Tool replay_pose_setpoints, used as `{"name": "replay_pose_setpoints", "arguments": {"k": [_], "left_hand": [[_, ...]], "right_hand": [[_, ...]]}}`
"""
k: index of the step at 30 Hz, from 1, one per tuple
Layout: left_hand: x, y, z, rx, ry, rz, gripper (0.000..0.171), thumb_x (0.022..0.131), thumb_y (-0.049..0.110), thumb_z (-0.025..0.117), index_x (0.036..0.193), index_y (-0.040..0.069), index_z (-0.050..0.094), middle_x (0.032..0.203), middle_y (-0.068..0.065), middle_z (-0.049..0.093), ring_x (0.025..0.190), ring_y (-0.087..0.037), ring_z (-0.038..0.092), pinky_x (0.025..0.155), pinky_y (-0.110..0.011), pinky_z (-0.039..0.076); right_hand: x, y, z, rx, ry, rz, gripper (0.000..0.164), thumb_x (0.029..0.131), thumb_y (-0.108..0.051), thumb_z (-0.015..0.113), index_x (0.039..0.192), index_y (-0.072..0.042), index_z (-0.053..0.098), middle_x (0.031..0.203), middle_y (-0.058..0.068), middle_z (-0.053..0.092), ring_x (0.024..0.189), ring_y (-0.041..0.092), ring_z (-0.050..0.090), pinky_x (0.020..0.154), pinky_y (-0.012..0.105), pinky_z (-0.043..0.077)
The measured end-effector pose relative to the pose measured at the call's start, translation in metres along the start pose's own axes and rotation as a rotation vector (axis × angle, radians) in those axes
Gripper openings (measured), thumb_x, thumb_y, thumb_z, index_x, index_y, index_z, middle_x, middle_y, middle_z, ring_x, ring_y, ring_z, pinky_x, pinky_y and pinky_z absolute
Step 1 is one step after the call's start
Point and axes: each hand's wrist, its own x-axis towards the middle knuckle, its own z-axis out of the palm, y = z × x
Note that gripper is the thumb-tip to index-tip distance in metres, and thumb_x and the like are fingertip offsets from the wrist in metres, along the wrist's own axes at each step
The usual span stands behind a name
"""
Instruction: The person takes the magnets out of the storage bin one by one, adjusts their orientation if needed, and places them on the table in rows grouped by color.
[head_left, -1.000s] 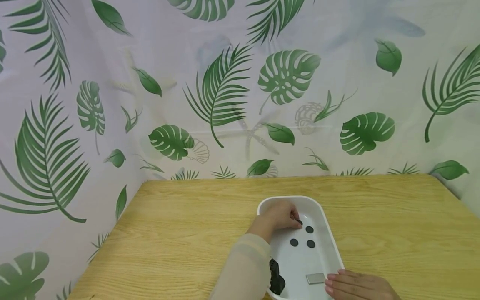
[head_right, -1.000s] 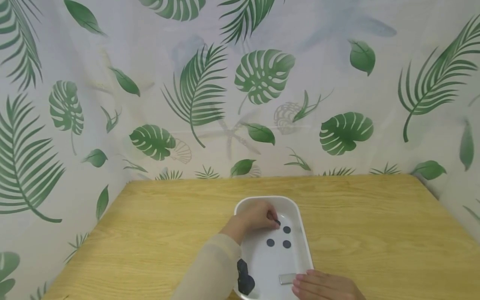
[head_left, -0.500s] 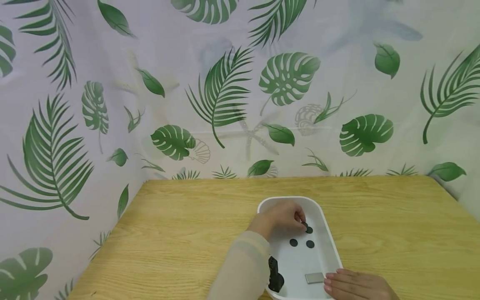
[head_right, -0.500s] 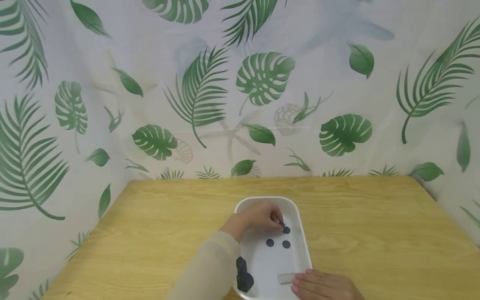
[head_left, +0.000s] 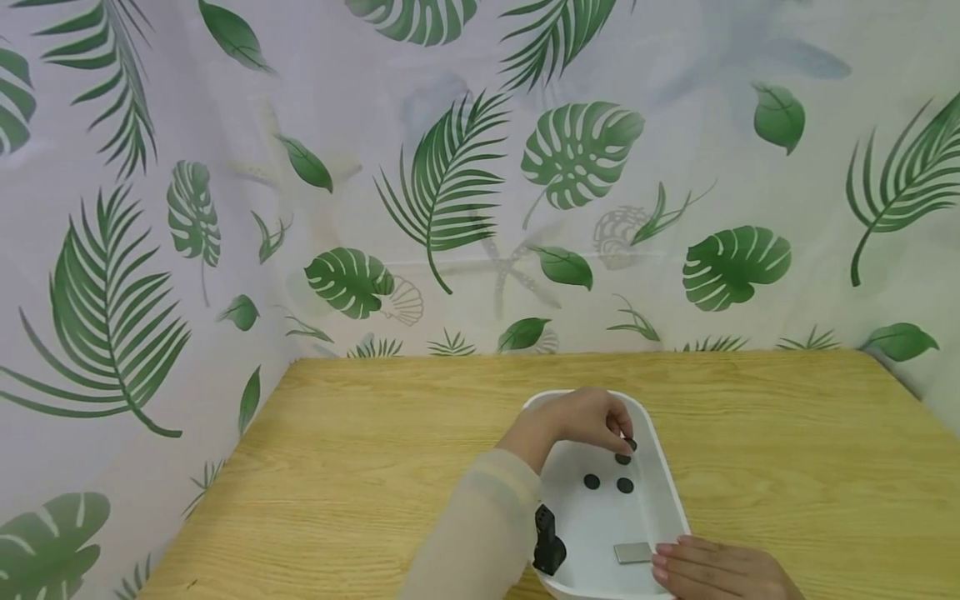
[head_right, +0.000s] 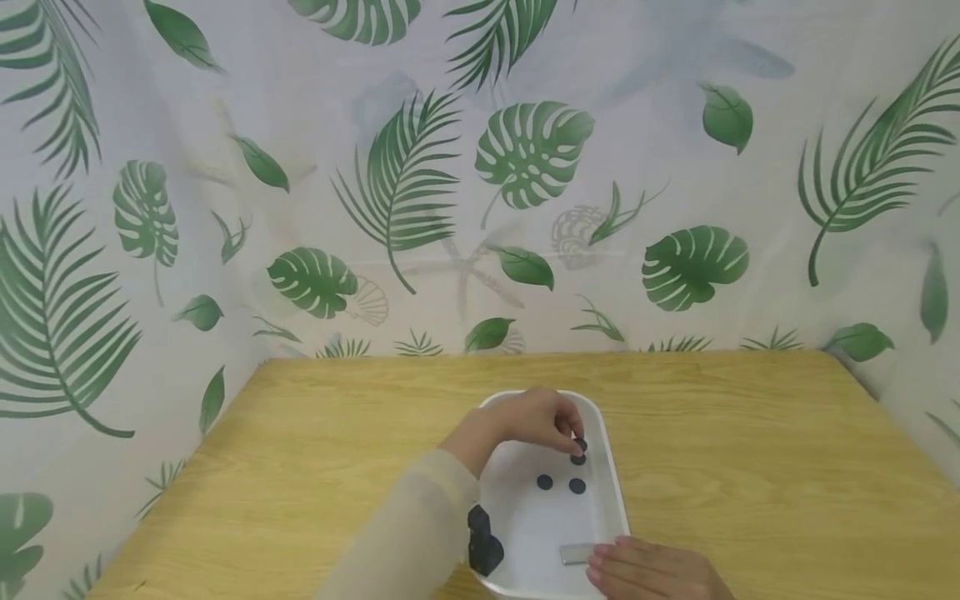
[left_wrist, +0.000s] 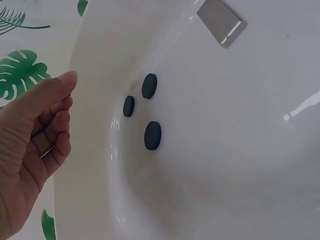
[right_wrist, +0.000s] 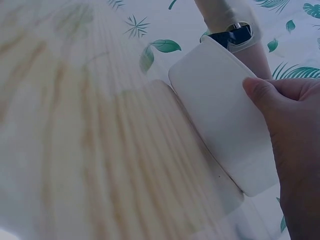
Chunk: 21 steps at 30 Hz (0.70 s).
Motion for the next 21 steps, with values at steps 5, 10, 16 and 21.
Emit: {"name": "replay_pose_setpoints", "arguments": {"k": [5,10,16,21], "left_hand": [[-0.003,0.002,-0.007,-0.023,-0.018,0.017,0.013,0.083,0.022,0.074,0.092,0.014,0.069,0.076,0.008,0.058,0.067,-0.002,0.048,0.061,-0.013,0.042],[-0.008,0.003,-0.013,-0.092,-0.048,0.045,0.012,0.083,0.02,0.074,0.091,0.014,0.069,0.075,0.007,0.059,0.066,-0.002,0.05,0.061,-0.014,0.043],[-0.015,0.001,-0.018,-0.138,-0.069,0.096,0.011,0.083,0.017,0.073,0.093,0.012,0.069,0.077,0.006,0.06,0.067,-0.003,0.052,0.063,-0.014,0.045],[-0.023,-0.005,-0.024,-0.179,-0.03,0.112,0.012,0.083,0.017,0.073,0.093,0.013,0.069,0.077,0.006,0.061,0.068,-0.003,0.053,0.063,-0.015,0.045]], "right_hand": [[-0.002,0.0,0.001,-0.01,-0.006,0.01,0.033,0.091,-0.026,0.064,0.102,0.004,0.071,0.096,0.013,0.072,0.097,0.018,0.068,0.093,0.022,0.045],[-0.005,0.001,0.001,-0.003,-0.01,0.006,0.034,0.091,-0.026,0.063,0.102,0.005,0.07,0.097,0.013,0.072,0.097,0.018,0.068,0.095,0.023,0.044],[-0.005,0.001,0.0,-0.006,-0.022,0.013,0.034,0.091,-0.026,0.064,0.103,0.004,0.07,0.099,0.013,0.071,0.098,0.018,0.068,0.093,0.023,0.045],[-0.004,0.001,0.0,0.002,-0.022,0.003,0.034,0.091,-0.026,0.063,0.104,0.005,0.07,0.098,0.013,0.072,0.099,0.018,0.068,0.095,0.023,0.044]]}}
